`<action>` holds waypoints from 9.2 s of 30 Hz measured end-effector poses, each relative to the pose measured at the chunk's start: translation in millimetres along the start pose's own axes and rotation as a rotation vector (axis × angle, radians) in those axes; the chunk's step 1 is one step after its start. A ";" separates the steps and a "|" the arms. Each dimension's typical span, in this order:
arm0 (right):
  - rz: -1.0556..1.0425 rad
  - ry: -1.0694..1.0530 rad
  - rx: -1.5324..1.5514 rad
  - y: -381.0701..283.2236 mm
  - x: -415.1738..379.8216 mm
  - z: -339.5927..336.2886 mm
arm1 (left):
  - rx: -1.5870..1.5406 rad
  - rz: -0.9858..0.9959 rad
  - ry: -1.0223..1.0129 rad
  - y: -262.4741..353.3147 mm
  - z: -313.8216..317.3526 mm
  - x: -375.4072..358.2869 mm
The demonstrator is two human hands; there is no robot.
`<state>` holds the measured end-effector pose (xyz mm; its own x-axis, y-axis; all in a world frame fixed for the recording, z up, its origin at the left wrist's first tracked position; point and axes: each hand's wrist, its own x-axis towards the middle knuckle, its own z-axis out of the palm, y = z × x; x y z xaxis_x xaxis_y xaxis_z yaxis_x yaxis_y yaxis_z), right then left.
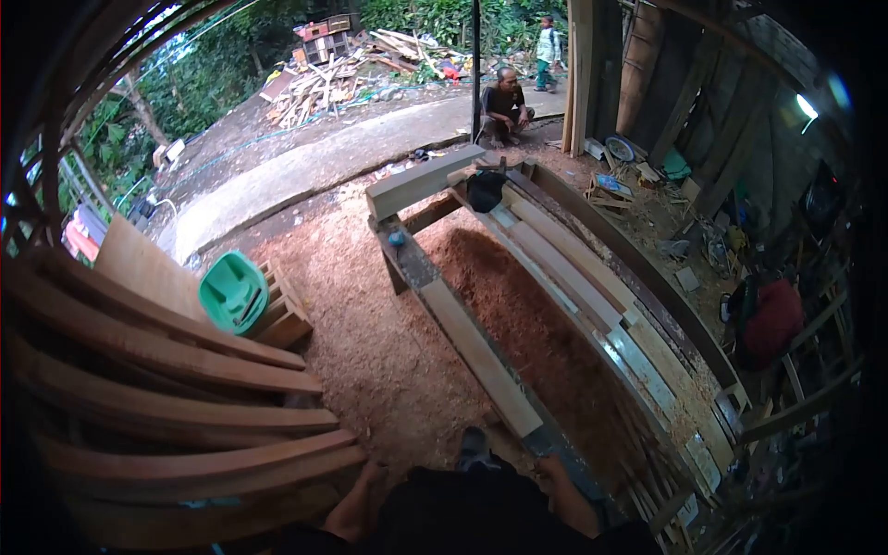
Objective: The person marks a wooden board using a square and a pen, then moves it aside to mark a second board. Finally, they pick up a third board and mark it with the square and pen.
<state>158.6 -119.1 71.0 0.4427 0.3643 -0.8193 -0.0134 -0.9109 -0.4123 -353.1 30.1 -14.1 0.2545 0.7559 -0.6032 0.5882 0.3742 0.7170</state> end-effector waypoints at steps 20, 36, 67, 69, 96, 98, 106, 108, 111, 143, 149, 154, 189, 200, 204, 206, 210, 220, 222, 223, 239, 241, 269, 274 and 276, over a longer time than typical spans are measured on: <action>0.054 0.365 0.278 -74.2 87.8 33.5 | 0.637 0.378 -0.125 390.9 -69.0 317.5; 0.651 0.569 0.808 -113.9 76.3 69.7 | 0.522 0.497 -0.270 401.9 -98.2 493.3; 0.410 0.546 0.707 -117.3 25.7 25.8 | 0.217 0.058 -0.291 452.9 -149.1 454.2; 0.374 0.557 0.693 -129.0 20.7 17.6 | 0.141 -0.010 -0.282 445.0 -150.7 467.6; -0.534 0.803 1.389 -326.9 -66.7 -138.3 | -0.046 -0.087 -0.459 485.8 -78.0 486.0; -0.626 0.795 1.314 -358.7 -75.5 -164.1 | -0.139 0.024 -0.481 483.9 -51.6 487.4; -0.986 0.646 0.952 -467.8 -80.4 -203.1 | 0.008 0.871 -0.821 721.6 44.8 303.5; -1.008 0.499 0.887 -500.4 -88.9 -208.8 | -0.051 1.185 -0.821 767.6 64.6 272.4; -1.057 0.447 0.810 -537.2 -84.1 -205.7 | 0.215 1.059 -0.805 832.8 41.0 223.9; -1.054 0.747 -0.109 -567.7 -64.4 -90.8 | -0.227 0.988 -0.487 823.2 -24.0 230.6; -0.945 0.304 0.171 -533.8 -69.6 -123.9 | -0.157 1.055 -0.371 842.7 -7.2 241.6; -0.764 0.133 0.565 -515.4 -71.0 -92.8 | -0.229 0.989 -0.558 869.0 -24.4 194.7; -0.715 1.001 -0.142 -510.8 -66.5 -89.3 | -0.380 0.644 -0.665 812.4 19.2 233.5; -0.655 0.481 0.264 -478.7 -111.0 -122.9 | 0.664 0.985 -1.046 836.5 -39.2 253.0; -0.649 0.410 0.158 -445.7 -75.3 -137.6 | 0.438 1.754 -0.697 833.8 -8.3 225.8; -0.630 0.459 0.094 -433.2 -61.9 -142.7 | 0.823 1.965 -0.553 830.0 1.6 205.9; -0.719 0.359 0.123 -424.0 -82.2 -154.7 | 1.597 1.608 -0.690 841.5 34.2 228.6; -0.382 -0.337 0.071 -407.1 -82.6 -201.2 | 1.477 1.067 -1.327 828.7 70.0 279.3; -0.197 -0.218 0.009 -409.5 -77.6 -204.6 | 1.110 0.505 -1.626 819.0 83.5 323.0; -0.190 -0.198 0.039 -415.3 -90.0 -204.5 | 1.093 0.438 -1.589 816.6 80.7 325.6; -0.383 0.251 -0.660 -442.3 -23.3 -133.5 | 1.332 1.178 -1.085 736.9 47.3 324.7; -0.363 0.511 -0.745 -431.3 -16.1 -96.1 | 1.275 1.370 -0.916 700.0 43.9 338.7; -0.304 0.222 -0.617 -325.5 94.2 99.1 | 1.091 1.033 -1.052 467.4 29.1 402.8; -0.253 0.245 -0.372 -321.2 91.4 100.1 | 1.293 1.218 -0.934 457.0 33.2 393.8; -0.254 0.224 -0.387 -321.3 85.3 96.7 | 1.262 1.256 -0.931 455.8 27.5 392.9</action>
<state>114.1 223.4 95.1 0.5705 0.5718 -0.5895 0.4339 -0.8193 -0.3748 36.2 482.9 66.1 0.8755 -0.3654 -0.3162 -0.1996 -0.8694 0.4519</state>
